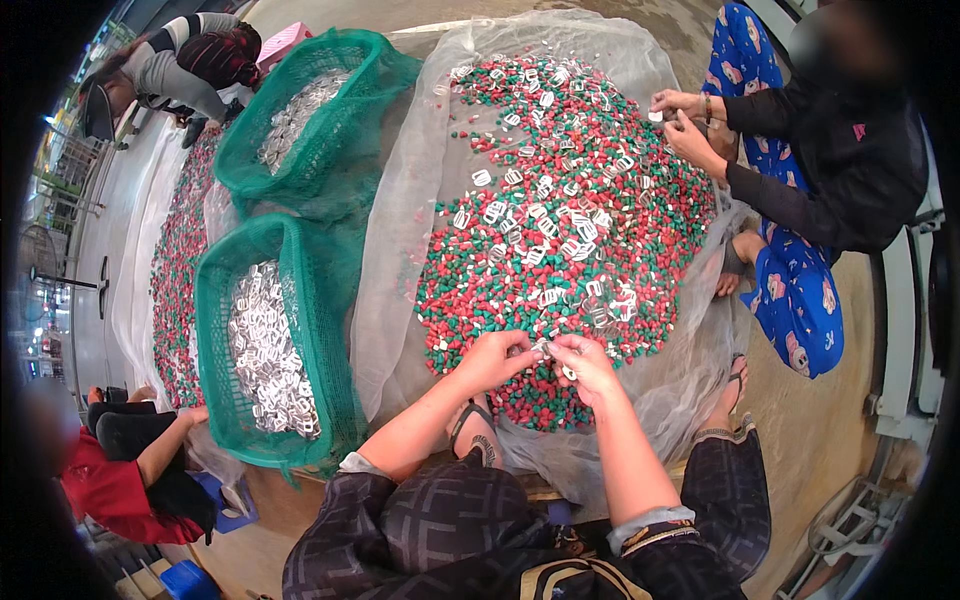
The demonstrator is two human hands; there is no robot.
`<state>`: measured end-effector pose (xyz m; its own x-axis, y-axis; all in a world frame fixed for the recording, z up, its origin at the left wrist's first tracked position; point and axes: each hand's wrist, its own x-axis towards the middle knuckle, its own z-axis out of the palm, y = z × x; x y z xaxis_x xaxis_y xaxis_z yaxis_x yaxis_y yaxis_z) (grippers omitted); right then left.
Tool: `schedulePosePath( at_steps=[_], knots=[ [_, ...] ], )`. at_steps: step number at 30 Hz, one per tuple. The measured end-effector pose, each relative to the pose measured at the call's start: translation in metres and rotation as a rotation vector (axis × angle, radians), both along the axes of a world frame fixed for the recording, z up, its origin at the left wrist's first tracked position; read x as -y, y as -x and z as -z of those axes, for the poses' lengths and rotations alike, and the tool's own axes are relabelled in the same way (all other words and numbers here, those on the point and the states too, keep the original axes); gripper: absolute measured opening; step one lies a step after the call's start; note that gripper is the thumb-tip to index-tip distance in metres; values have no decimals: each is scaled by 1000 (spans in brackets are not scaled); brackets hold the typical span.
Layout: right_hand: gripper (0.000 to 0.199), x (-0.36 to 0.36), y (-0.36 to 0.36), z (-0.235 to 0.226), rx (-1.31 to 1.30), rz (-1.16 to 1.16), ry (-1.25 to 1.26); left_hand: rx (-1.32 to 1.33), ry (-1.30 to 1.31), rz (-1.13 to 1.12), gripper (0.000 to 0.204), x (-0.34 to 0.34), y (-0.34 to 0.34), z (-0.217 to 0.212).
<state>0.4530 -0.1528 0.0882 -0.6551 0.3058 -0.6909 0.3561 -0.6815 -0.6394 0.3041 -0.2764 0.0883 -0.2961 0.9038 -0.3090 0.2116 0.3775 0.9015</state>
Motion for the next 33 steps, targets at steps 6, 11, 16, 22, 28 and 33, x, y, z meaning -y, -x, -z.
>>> schedulePosePath(
  at_steps=[6, 11, 16, 22, 28, 33],
  knots=[
    [7, -4, -6, -9, -125, 270, 210, 1000, -46, -213, 44, 6, 18, 5],
    [5, -10, -5, -8, -250, 333, 286, 1226, -151, -276, 52, 6, 34, -6],
    [9, -11, -9, -7, -281, 382, 285, 1102, -99, -330, 41, 7, 38, -14],
    [17, -17, -12, 2, -288, 439, 321, 547, 74, -304, 21, 4, 72, 16],
    [14, -27, -23, 15, -221, 525, 291, -321, 40, -478, 19, -53, 157, 57],
    [12, -39, -26, 16, -241, 590, 319, -795, 344, -443, 42, -81, 182, 73]
  ],
)
